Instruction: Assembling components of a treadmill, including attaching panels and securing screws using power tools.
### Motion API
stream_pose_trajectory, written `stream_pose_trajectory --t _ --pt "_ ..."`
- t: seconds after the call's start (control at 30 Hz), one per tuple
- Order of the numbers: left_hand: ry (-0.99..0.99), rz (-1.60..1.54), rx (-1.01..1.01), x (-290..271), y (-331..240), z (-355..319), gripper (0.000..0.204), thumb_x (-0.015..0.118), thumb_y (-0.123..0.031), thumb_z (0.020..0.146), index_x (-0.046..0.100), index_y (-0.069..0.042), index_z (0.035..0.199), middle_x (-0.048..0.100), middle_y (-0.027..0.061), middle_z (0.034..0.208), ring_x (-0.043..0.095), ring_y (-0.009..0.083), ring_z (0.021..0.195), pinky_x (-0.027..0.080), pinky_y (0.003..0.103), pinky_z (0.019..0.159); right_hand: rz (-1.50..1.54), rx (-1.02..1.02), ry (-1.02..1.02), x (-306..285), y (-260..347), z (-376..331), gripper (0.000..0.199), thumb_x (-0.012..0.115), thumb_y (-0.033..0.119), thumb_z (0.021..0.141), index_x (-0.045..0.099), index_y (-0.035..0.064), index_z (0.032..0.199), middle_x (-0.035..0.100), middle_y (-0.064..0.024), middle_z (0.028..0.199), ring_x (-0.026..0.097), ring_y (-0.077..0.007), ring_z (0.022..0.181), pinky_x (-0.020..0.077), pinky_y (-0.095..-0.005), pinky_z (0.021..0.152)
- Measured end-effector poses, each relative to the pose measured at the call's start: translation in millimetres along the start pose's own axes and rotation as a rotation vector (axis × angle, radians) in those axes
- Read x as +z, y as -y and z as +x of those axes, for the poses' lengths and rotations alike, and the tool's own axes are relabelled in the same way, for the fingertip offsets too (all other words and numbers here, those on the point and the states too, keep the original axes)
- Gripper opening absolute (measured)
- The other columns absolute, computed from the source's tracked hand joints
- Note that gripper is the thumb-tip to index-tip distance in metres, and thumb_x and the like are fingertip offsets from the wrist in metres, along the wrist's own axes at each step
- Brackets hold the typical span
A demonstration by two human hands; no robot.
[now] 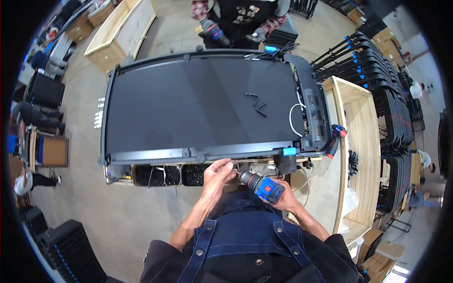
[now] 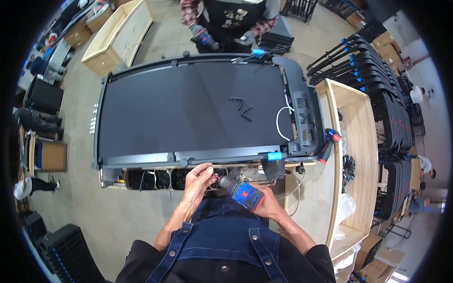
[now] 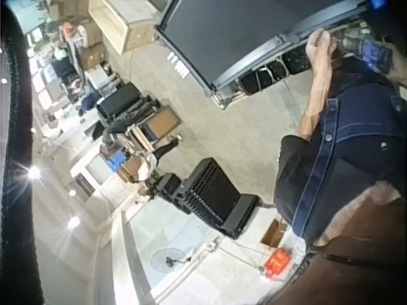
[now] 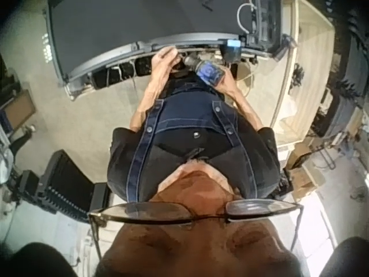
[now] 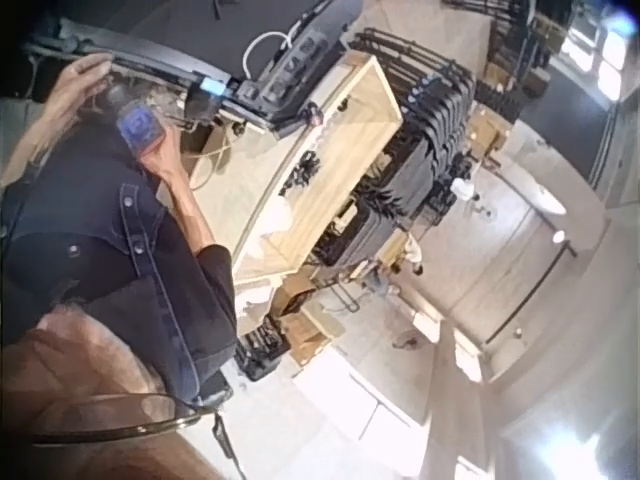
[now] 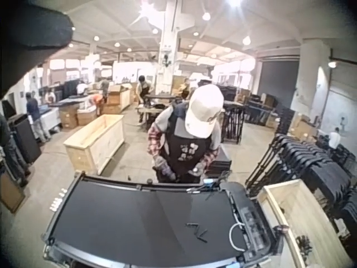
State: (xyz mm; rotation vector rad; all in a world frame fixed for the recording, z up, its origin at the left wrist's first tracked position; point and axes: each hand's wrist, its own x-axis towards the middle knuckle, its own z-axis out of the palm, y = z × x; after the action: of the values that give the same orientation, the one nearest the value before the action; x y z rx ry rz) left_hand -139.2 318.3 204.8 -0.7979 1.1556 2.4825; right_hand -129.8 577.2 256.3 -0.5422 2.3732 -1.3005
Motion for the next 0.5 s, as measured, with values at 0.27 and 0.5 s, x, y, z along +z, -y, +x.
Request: stream_pose_trajectory --t 0.27,0.5 --pt "0.042 0.357 0.249 94.8 -17.6 68.0 0.049 0.07 -0.037 0.095 0.058 0.002 0.122 0.068 0.0129 0.105 0.069 0.0191 0.088 0.056 0.031 0.077 0.358 0.214 -0.348 -33.3 -6.4 -14.5 0.031 0.083 0.014 0.078 0.067 0.0023 0.101 0.071 -0.0051 0.091 0.067 -0.0126 0.081 0.0548 -0.0291 0.077" --pt "-0.461 1.657 0.902 166.1 12.5 159.2 0.041 0.073 -0.037 0.087 0.057 -0.001 0.099 0.06 0.0164 0.098 0.062 0.0348 0.092 0.046 0.049 0.078 0.447 0.285 -0.451 -79.0 -60.4 -34.9 0.024 0.082 0.012 0.078 0.069 0.0033 0.097 0.07 -0.0012 0.087 0.064 -0.0091 0.078 0.0525 -0.0284 0.07"
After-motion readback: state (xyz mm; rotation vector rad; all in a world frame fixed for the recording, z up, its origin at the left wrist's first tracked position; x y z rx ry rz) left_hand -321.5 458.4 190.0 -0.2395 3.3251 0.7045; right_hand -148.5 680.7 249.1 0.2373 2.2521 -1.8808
